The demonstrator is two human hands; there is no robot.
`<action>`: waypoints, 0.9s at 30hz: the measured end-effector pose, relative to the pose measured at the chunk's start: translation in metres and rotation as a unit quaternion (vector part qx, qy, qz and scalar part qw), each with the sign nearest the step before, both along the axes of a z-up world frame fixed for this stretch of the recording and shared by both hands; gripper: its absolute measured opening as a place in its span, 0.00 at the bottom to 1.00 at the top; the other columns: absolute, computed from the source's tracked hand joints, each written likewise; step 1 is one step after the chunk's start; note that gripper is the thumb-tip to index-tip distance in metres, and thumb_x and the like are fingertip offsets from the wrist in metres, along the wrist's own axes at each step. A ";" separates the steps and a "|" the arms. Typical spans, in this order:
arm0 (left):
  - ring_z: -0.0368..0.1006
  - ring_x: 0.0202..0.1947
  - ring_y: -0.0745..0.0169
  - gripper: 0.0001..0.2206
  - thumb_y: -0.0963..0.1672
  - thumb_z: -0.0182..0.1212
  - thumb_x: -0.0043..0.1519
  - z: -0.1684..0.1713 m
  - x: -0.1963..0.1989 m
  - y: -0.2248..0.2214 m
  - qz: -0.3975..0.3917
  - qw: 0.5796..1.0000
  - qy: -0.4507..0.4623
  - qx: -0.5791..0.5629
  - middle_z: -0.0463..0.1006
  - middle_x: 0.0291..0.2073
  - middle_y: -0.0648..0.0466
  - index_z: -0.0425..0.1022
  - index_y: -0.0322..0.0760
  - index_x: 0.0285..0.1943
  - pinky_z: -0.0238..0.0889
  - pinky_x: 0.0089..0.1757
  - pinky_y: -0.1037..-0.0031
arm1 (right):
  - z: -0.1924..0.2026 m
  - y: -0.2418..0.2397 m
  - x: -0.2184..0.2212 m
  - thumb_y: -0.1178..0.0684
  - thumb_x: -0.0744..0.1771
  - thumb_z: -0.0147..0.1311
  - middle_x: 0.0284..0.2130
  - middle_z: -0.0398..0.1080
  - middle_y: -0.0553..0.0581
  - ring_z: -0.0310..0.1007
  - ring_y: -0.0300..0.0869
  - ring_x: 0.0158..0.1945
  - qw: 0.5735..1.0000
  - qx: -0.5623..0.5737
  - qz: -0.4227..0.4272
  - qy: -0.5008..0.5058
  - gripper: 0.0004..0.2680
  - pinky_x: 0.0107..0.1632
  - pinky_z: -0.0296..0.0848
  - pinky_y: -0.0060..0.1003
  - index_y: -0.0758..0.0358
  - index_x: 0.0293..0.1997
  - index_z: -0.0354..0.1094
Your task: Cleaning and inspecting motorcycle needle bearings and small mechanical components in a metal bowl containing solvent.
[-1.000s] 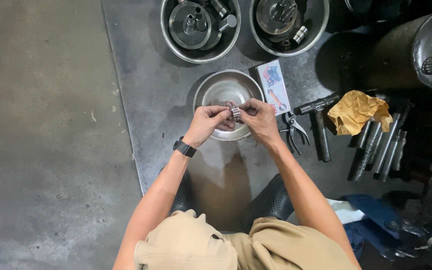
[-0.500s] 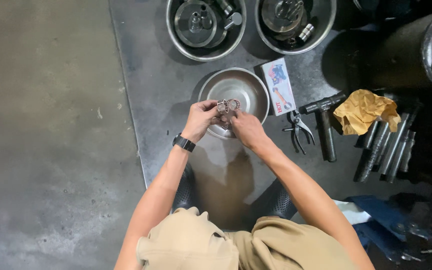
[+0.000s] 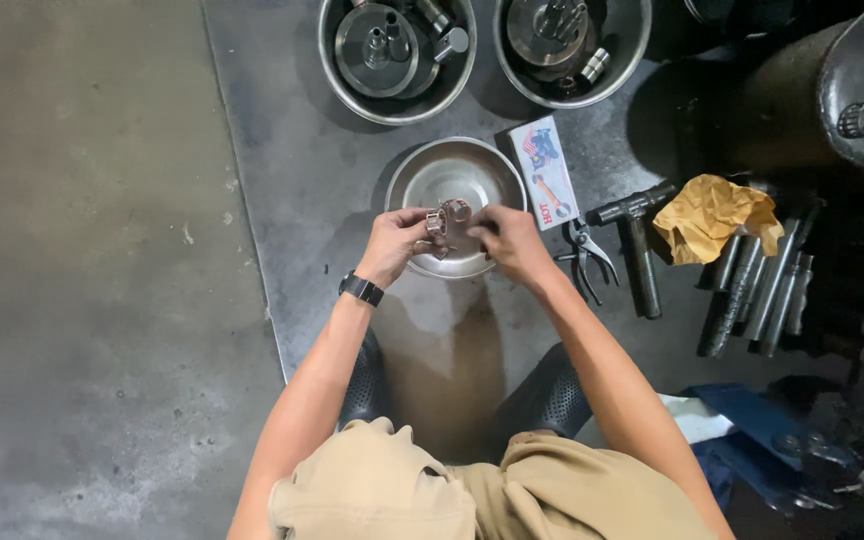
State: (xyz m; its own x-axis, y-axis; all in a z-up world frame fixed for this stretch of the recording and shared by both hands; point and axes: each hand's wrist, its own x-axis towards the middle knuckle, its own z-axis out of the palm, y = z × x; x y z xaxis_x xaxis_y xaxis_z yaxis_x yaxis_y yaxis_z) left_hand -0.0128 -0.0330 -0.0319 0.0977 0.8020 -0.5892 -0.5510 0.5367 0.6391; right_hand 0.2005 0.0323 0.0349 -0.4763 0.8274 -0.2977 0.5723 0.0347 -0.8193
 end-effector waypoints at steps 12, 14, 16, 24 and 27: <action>0.81 0.36 0.61 0.15 0.40 0.63 0.65 0.014 0.004 0.004 -0.047 0.999 0.004 0.021 0.83 0.42 0.44 0.75 0.18 0.57 0.81 0.41 0.71 | 0.033 0.006 -0.016 0.58 0.65 0.60 0.37 0.80 0.57 0.79 0.38 0.41 0.992 -0.039 -0.071 0.099 0.07 0.44 0.77 0.32 0.70 0.45 0.75; 0.81 0.36 0.61 0.15 0.40 0.63 0.65 0.025 0.006 0.007 -0.056 0.998 0.016 0.022 0.83 0.41 0.44 0.76 0.19 0.57 0.80 0.40 0.71 | 0.031 0.006 -0.015 0.58 0.65 0.60 0.37 0.79 0.57 0.79 0.37 0.40 0.994 -0.018 -0.066 0.091 0.07 0.44 0.78 0.32 0.70 0.45 0.75; 0.81 0.36 0.61 0.15 0.40 0.63 0.65 0.033 0.008 0.009 -0.065 0.997 0.030 0.024 0.83 0.40 0.44 0.76 0.19 0.56 0.80 0.40 0.71 | 0.031 0.006 -0.015 0.57 0.65 0.61 0.36 0.79 0.57 0.80 0.37 0.40 0.995 0.004 -0.059 0.083 0.08 0.45 0.78 0.31 0.70 0.44 0.75; 0.81 0.34 0.62 0.12 0.40 0.63 0.64 0.025 0.015 0.010 -0.074 0.996 0.033 0.026 0.83 0.39 0.45 0.78 0.20 0.53 0.80 0.39 0.72 | 0.013 0.004 -0.006 0.55 0.65 0.63 0.33 0.78 0.56 0.77 0.36 0.37 0.988 -0.049 -0.094 0.113 0.09 0.42 0.76 0.31 0.69 0.43 0.73; 0.80 0.35 0.63 0.12 0.39 0.64 0.65 0.017 0.020 0.008 -0.069 0.996 0.040 0.031 0.83 0.39 0.45 0.79 0.19 0.52 0.80 0.39 0.72 | -0.012 0.002 0.004 0.55 0.65 0.64 0.32 0.78 0.56 0.77 0.38 0.37 0.993 -0.012 -0.074 0.091 0.08 0.42 0.75 0.32 0.70 0.42 0.74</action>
